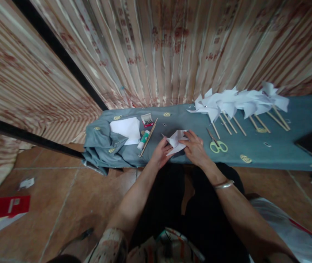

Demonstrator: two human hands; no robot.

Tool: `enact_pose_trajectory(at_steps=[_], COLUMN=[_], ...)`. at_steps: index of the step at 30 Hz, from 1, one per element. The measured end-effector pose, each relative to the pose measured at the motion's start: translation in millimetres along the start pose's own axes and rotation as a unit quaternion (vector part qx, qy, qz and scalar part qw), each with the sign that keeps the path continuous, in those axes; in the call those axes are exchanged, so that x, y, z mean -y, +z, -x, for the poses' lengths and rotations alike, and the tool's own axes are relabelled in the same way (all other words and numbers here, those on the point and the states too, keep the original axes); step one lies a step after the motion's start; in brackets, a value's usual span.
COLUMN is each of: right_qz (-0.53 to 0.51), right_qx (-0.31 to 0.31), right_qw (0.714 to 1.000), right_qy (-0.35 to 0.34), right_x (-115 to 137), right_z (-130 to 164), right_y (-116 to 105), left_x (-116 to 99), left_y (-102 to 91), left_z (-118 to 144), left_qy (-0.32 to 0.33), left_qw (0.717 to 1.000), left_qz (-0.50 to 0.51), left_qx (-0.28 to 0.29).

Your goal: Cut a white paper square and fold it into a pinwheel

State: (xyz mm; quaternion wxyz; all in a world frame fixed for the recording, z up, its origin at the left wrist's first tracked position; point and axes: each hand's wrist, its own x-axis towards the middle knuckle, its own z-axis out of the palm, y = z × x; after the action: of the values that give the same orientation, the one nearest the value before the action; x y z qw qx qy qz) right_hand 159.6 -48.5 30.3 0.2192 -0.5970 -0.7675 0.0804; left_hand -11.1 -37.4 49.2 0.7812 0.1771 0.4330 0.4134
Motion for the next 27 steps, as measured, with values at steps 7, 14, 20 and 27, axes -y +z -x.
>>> enact_pose_trajectory(at_steps=[7, 14, 20, 27], right_qz=[0.017, 0.006, -0.039, -0.081], right_qx=[-0.004, -0.014, -0.010, -0.002], right_qw=[0.998, 0.996, 0.996, 0.995], right_qy=[-0.053, -0.084, -0.080, -0.065], right_x=[14, 28, 34, 36], right_z=[1, 4, 2, -1], right_y=[1, 1, 0, -2], left_x=[1, -11, -14, -5], left_y=[2.1, -11.3, -9.4, -5.3], left_z=[-7, 0, 3, -3], left_qy=[0.013, 0.111, 0.180, 0.240], left_qw=[0.999, 0.992, 0.980, 0.965], left_qz=[0.042, -0.049, -0.073, -0.052], left_qx=[-0.008, 0.022, -0.034, -0.087])
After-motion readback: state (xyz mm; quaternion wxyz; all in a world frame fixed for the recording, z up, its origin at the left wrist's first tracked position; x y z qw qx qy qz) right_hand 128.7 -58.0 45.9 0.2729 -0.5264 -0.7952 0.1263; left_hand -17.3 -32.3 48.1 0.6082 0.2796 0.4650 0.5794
